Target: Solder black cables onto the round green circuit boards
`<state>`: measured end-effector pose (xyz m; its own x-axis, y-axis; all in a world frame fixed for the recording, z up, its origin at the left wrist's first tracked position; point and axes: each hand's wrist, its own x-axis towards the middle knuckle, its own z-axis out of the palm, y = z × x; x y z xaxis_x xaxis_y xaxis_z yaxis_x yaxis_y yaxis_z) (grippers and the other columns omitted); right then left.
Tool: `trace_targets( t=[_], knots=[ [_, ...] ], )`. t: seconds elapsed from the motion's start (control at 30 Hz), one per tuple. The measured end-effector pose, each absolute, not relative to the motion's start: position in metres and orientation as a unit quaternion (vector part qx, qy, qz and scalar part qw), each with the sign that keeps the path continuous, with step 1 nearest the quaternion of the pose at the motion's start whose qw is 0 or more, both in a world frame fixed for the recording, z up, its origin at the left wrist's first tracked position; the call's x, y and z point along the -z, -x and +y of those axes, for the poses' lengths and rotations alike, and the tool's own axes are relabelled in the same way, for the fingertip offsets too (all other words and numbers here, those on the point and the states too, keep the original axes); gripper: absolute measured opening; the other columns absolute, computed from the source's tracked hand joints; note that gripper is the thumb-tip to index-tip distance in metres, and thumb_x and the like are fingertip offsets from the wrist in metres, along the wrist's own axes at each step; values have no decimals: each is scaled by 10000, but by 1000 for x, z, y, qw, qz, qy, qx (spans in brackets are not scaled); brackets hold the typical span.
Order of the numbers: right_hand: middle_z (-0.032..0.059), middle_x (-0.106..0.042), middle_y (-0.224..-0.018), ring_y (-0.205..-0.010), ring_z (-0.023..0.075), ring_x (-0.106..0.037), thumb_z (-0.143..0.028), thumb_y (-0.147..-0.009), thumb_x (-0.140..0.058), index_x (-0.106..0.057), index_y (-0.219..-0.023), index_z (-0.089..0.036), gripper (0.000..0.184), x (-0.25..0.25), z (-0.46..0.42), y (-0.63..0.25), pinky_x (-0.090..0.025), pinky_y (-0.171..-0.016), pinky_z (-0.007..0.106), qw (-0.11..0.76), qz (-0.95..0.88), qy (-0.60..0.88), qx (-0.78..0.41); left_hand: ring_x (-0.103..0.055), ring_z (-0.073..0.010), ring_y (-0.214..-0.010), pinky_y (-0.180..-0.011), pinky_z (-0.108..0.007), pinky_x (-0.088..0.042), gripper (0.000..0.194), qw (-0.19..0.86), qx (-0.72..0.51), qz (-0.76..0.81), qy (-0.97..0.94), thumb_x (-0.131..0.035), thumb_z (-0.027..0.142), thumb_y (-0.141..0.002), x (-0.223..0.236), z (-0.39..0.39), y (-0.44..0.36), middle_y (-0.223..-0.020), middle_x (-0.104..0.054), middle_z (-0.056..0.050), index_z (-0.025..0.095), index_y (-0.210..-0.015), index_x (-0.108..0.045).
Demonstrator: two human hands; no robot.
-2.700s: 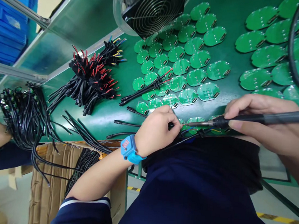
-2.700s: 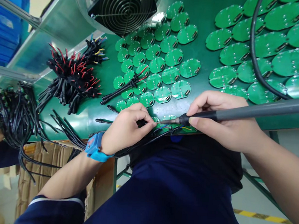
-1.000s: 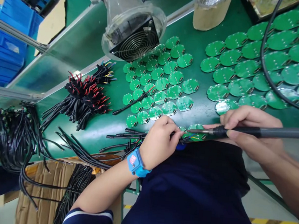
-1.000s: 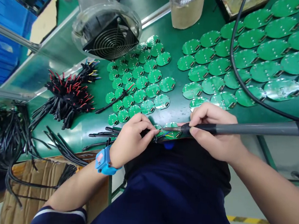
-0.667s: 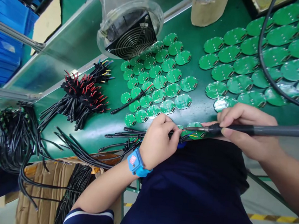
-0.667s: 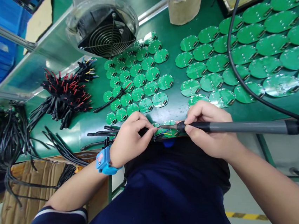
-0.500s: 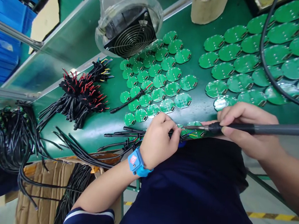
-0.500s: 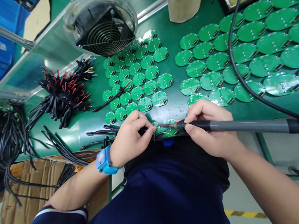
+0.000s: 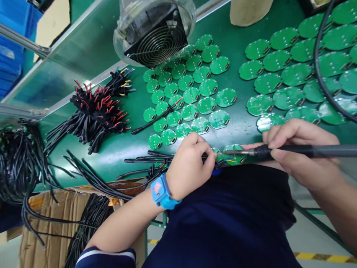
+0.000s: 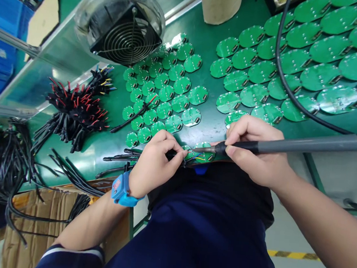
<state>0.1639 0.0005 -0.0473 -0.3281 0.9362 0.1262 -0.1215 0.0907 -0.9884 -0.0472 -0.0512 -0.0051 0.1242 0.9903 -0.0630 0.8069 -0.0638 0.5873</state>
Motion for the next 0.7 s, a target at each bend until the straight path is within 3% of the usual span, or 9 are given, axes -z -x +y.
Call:
trace_targets(
  t=[0.33,0.57,0.7],
  knots=[
    [-4,-472,-713,-655,134,-525,-139,-741,-597,-556,-782,-193,79,51,-1,-167,-588,-738,503,429,-601,304,-603,-504,-175,-844,-803,-334,-449,136,252,-148,646,-705,-581,181,-804,4,-50,44,-817,-513,-54,153,-672,-566],
    [1,-479,-708,-661,137,-506,-124,-724,-607,-572,-780,-197,99,48,-1,-167,-588,-741,495,441,-594,292,-606,-506,-189,-863,-822,-355,-440,133,223,-141,649,-713,-567,197,-817,5,-53,42,-835,-527,-63,152,-693,-584],
    [0,-491,-659,-608,137,-485,-162,-714,-624,-565,-748,-201,78,48,1,-165,-547,-602,391,472,-558,304,-611,-510,-188,-846,-803,-355,-445,131,223,-145,651,-711,-586,191,-802,5,-52,43,-818,-531,-58,158,-675,-582]
  ],
)
